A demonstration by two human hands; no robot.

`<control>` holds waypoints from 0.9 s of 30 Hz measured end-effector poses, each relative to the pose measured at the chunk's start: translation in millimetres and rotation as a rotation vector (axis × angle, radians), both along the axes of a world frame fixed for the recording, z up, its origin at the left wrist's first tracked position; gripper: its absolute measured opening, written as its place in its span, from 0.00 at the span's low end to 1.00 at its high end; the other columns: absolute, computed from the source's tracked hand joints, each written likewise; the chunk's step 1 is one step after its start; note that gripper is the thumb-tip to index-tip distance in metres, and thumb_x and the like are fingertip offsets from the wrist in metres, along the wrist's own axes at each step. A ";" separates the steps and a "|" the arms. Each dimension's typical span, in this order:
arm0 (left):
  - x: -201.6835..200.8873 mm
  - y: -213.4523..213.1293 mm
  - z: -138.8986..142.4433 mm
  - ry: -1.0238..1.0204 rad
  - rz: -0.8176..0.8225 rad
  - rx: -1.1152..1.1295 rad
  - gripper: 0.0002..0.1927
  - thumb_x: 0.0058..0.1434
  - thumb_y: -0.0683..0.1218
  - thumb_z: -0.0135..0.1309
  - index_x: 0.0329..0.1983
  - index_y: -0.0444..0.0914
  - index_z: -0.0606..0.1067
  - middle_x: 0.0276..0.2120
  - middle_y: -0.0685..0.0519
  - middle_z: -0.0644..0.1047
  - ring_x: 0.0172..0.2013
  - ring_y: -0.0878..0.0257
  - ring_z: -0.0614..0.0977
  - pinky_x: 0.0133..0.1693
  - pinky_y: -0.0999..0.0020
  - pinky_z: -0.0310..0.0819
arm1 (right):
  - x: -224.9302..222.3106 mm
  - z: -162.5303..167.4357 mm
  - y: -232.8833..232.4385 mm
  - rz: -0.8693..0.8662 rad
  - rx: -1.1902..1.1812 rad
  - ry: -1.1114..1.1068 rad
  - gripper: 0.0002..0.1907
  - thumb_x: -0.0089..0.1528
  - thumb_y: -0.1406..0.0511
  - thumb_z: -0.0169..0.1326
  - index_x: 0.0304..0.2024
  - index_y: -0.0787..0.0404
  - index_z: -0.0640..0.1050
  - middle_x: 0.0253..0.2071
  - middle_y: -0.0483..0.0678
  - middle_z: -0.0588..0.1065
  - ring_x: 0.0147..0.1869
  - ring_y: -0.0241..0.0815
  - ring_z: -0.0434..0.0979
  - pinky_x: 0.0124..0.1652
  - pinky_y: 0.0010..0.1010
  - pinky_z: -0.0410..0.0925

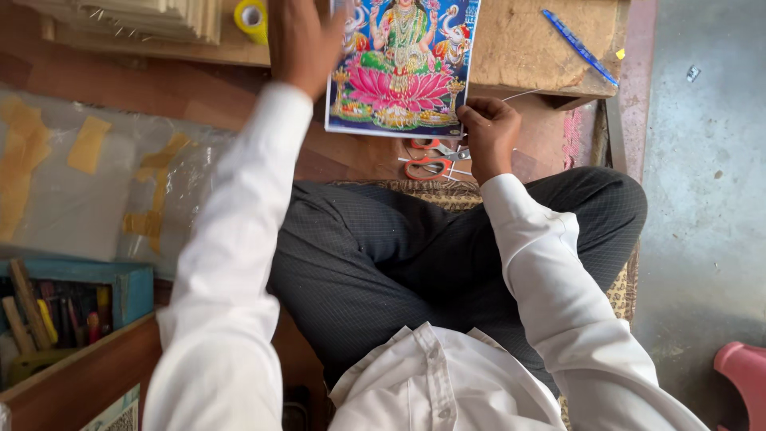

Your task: The person assembles decorative cards by applying yellow tape to the edges of printed images, cutting them to size with scissors, and attaching them to cardboard pieces. The person handles printed images, cardboard, tape, and scissors throughout the process.

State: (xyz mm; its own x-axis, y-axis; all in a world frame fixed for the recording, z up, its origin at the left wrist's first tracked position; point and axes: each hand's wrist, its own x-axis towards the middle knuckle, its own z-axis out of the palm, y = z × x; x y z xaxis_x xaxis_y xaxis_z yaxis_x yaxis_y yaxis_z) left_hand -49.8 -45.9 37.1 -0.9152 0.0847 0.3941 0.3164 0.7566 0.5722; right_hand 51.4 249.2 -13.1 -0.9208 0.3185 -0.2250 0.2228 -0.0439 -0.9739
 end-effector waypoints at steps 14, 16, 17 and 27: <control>101.8 30.5 -23.1 -0.242 0.038 -0.133 0.26 0.50 0.33 0.63 0.54 0.32 0.74 0.59 0.36 0.69 0.57 0.38 0.73 0.55 0.52 0.72 | -21.5 -8.3 9.4 0.009 0.649 0.151 0.15 0.54 0.66 0.68 0.43 0.62 0.85 0.35 0.52 0.83 0.36 0.41 0.84 0.40 0.31 0.74; 104.3 29.4 -24.6 -0.283 0.032 -0.072 0.24 0.52 0.34 0.64 0.54 0.32 0.75 0.59 0.38 0.70 0.57 0.40 0.74 0.56 0.52 0.72 | -14.8 -2.9 6.7 0.041 0.826 0.225 0.19 0.51 0.64 0.71 0.45 0.61 0.85 0.40 0.55 0.81 0.41 0.49 0.84 0.43 0.37 0.73; 104.7 28.8 -25.1 -0.258 0.035 -0.086 0.24 0.51 0.34 0.64 0.53 0.32 0.75 0.58 0.37 0.70 0.56 0.39 0.74 0.55 0.52 0.72 | -10.1 0.4 4.8 0.112 0.872 0.264 0.21 0.51 0.64 0.72 0.45 0.62 0.85 0.41 0.56 0.81 0.43 0.52 0.82 0.44 0.39 0.72; 99.4 26.3 -13.0 -0.263 0.032 -0.091 0.26 0.47 0.34 0.68 0.50 0.31 0.75 0.54 0.39 0.71 0.54 0.41 0.76 0.53 0.53 0.73 | 15.8 14.5 -8.5 0.230 0.838 0.287 0.24 0.48 0.70 0.72 0.48 0.63 0.83 0.51 0.54 0.79 0.49 0.53 0.81 0.49 0.39 0.73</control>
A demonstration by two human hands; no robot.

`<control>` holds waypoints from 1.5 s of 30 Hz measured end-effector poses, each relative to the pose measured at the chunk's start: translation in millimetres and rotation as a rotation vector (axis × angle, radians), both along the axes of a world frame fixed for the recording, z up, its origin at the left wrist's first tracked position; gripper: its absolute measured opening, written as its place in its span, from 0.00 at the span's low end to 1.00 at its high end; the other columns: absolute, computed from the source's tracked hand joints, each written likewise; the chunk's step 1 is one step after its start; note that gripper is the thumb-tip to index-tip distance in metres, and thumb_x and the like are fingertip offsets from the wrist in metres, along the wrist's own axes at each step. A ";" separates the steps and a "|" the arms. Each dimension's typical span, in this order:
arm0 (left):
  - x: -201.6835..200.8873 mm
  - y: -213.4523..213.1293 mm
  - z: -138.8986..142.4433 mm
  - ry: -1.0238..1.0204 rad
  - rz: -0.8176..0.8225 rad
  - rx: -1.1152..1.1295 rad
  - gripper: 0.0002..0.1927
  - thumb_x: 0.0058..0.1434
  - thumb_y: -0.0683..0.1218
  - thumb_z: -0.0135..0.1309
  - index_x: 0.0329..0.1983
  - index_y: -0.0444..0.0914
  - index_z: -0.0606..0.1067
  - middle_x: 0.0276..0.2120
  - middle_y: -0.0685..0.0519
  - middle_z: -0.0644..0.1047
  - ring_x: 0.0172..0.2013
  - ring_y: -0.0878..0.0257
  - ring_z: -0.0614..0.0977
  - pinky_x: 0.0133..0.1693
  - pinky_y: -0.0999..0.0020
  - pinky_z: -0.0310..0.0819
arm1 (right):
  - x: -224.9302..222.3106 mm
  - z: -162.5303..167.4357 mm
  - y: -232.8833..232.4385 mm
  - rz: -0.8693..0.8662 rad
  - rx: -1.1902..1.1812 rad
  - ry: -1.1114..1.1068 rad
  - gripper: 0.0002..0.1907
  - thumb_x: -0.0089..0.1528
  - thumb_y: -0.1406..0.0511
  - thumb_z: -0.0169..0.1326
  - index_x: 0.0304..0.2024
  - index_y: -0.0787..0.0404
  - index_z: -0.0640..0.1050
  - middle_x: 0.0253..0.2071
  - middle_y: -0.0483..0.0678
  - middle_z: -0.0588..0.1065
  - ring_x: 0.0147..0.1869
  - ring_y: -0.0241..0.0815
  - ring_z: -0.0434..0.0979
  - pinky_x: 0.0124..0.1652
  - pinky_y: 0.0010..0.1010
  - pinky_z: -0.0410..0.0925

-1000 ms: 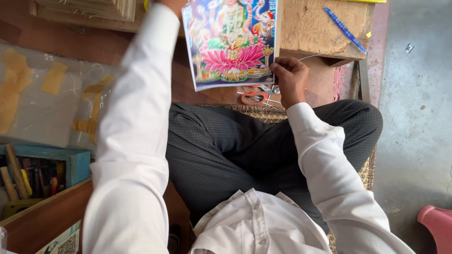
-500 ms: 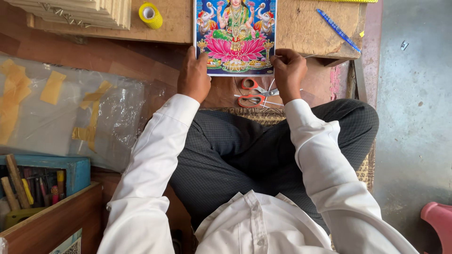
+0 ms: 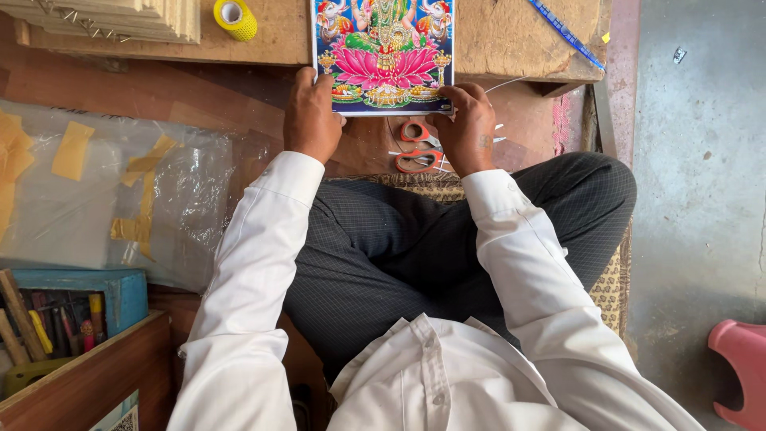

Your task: The person assembles decorative cards by applying yellow tape to the edges of printed images, cutting them to size with scissors, and attaching them to cardboard pieces. The person handles printed images, cardboard, tape, and scissors throughout the process.

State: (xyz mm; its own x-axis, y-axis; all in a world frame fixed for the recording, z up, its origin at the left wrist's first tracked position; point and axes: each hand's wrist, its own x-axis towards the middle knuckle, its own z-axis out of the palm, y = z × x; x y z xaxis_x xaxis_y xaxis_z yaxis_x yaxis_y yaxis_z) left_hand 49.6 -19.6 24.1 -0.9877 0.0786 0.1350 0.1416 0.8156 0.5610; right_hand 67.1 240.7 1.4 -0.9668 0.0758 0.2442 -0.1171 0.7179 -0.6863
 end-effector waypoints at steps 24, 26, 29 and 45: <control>-0.4 6.3 -28.9 0.055 -0.009 0.033 0.24 0.48 0.34 0.68 0.51 0.27 0.78 0.59 0.33 0.70 0.48 0.43 0.82 0.44 0.59 0.80 | -15.7 -29.9 12.5 -0.040 -0.003 0.122 0.23 0.50 0.71 0.73 0.48 0.65 0.84 0.54 0.53 0.79 0.46 0.48 0.82 0.44 0.35 0.75; 0.9 4.5 -28.8 0.042 -0.004 -0.006 0.25 0.49 0.35 0.70 0.51 0.28 0.78 0.58 0.34 0.71 0.47 0.42 0.82 0.44 0.57 0.79 | -16.0 -31.0 12.2 -0.031 -0.016 0.135 0.23 0.50 0.70 0.73 0.48 0.65 0.84 0.53 0.53 0.79 0.47 0.48 0.83 0.46 0.35 0.75; 3.7 6.1 -26.1 0.004 0.015 0.046 0.23 0.51 0.34 0.68 0.51 0.28 0.77 0.58 0.37 0.72 0.48 0.44 0.82 0.45 0.58 0.80 | -15.8 -31.5 11.6 -0.044 -0.036 0.136 0.23 0.50 0.70 0.74 0.48 0.65 0.84 0.53 0.53 0.80 0.49 0.48 0.83 0.48 0.34 0.75; 6.4 13.7 -4.0 0.008 0.042 0.036 0.21 0.48 0.35 0.67 0.47 0.29 0.76 0.53 0.35 0.73 0.46 0.39 0.81 0.43 0.52 0.78 | -17.0 -21.9 6.9 -0.096 -0.080 0.062 0.24 0.49 0.70 0.73 0.48 0.65 0.83 0.55 0.54 0.79 0.45 0.47 0.82 0.45 0.34 0.75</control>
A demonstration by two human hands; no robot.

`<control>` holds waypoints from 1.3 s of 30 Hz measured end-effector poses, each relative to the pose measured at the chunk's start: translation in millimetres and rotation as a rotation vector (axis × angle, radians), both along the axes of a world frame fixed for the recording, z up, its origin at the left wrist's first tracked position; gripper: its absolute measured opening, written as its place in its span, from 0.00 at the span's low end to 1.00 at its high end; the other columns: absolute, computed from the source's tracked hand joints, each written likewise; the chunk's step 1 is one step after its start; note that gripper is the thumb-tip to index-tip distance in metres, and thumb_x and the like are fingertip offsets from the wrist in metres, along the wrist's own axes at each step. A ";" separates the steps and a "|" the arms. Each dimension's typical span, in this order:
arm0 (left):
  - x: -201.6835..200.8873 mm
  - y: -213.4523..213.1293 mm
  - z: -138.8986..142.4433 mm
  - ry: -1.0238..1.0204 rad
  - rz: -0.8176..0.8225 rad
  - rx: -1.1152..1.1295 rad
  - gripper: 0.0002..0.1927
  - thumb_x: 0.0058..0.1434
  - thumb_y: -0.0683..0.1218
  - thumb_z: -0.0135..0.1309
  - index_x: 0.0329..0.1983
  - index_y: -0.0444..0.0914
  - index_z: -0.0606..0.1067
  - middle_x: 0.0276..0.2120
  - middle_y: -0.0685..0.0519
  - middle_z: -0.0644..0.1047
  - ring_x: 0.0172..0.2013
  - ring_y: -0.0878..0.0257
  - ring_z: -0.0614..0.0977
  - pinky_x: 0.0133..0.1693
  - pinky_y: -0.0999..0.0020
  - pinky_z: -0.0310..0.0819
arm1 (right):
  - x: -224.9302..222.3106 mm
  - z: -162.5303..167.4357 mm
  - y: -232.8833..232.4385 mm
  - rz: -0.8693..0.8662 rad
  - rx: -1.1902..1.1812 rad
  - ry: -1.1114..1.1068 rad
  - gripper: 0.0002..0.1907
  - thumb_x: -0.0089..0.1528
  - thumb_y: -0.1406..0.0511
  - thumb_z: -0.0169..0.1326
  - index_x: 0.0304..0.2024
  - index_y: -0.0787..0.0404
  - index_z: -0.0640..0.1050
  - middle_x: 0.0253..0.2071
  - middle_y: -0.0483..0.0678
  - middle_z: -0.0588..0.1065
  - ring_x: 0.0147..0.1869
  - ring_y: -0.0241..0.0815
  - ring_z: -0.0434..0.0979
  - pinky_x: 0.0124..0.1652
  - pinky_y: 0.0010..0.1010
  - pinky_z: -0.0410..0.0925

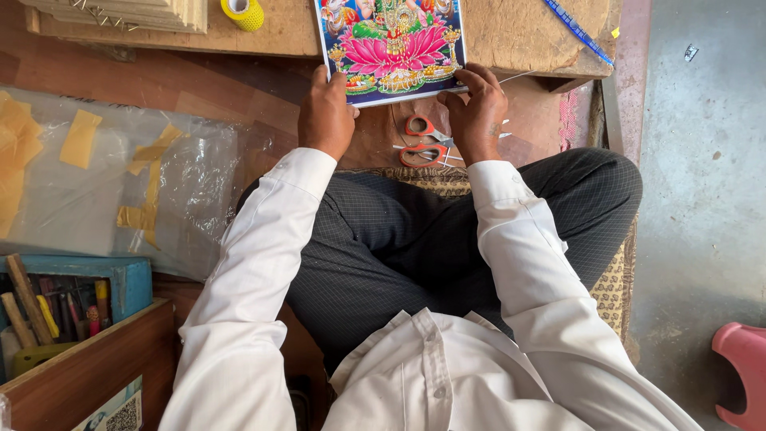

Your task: The person assembles decorative cards by applying yellow tape to the edges of printed images, cutting them to size with scissors, and attaching them to cardboard pieces. The person handles printed images, cardboard, tape, and scissors throughout the process.

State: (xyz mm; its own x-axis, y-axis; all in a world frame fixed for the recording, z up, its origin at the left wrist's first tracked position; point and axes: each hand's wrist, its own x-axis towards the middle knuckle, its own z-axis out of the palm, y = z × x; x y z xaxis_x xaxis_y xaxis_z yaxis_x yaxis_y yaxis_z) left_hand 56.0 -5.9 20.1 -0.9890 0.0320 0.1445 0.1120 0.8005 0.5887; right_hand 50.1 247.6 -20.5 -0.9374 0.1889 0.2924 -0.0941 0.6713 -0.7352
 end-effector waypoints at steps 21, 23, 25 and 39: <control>-9.0 -11.7 4.1 -0.049 -0.021 0.083 0.30 0.44 0.36 0.72 0.51 0.31 0.74 0.50 0.42 0.73 0.48 0.42 0.80 0.46 0.54 0.77 | 4.8 0.1 -2.9 -0.013 0.196 0.043 0.18 0.53 0.67 0.72 0.45 0.65 0.84 0.56 0.57 0.79 0.59 0.57 0.78 0.57 0.42 0.70; -9.7 -12.2 0.4 -0.048 -0.025 0.069 0.29 0.45 0.36 0.72 0.51 0.31 0.74 0.50 0.42 0.73 0.47 0.42 0.80 0.46 0.54 0.77 | 8.7 9.0 -5.3 0.024 0.297 0.090 0.20 0.53 0.66 0.71 0.47 0.64 0.84 0.57 0.57 0.78 0.62 0.59 0.75 0.59 0.44 0.68; -9.8 -12.7 -4.2 -0.057 -0.026 0.057 0.27 0.47 0.36 0.72 0.50 0.32 0.75 0.50 0.43 0.73 0.48 0.42 0.81 0.46 0.54 0.77 | 14.1 15.2 -9.3 0.104 0.429 0.193 0.23 0.52 0.66 0.71 0.50 0.65 0.83 0.57 0.59 0.77 0.64 0.63 0.70 0.59 0.48 0.65; -7.4 -7.8 2.9 -0.060 0.009 0.073 0.32 0.43 0.40 0.74 0.51 0.31 0.74 0.49 0.43 0.73 0.48 0.45 0.79 0.47 0.54 0.76 | 10.2 8.3 -36.9 0.301 0.332 0.236 0.11 0.61 0.71 0.63 0.46 0.60 0.85 0.54 0.48 0.80 0.63 0.50 0.76 0.56 0.40 0.70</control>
State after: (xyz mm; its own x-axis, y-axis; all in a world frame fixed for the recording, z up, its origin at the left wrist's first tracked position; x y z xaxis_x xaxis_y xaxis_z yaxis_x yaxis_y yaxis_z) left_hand 48.6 -13.7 23.0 -0.9962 0.0149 0.0862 0.0677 0.7558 0.6513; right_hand 60.3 210.7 -12.2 -0.8371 -0.2185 0.5015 -0.4573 0.7826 -0.4223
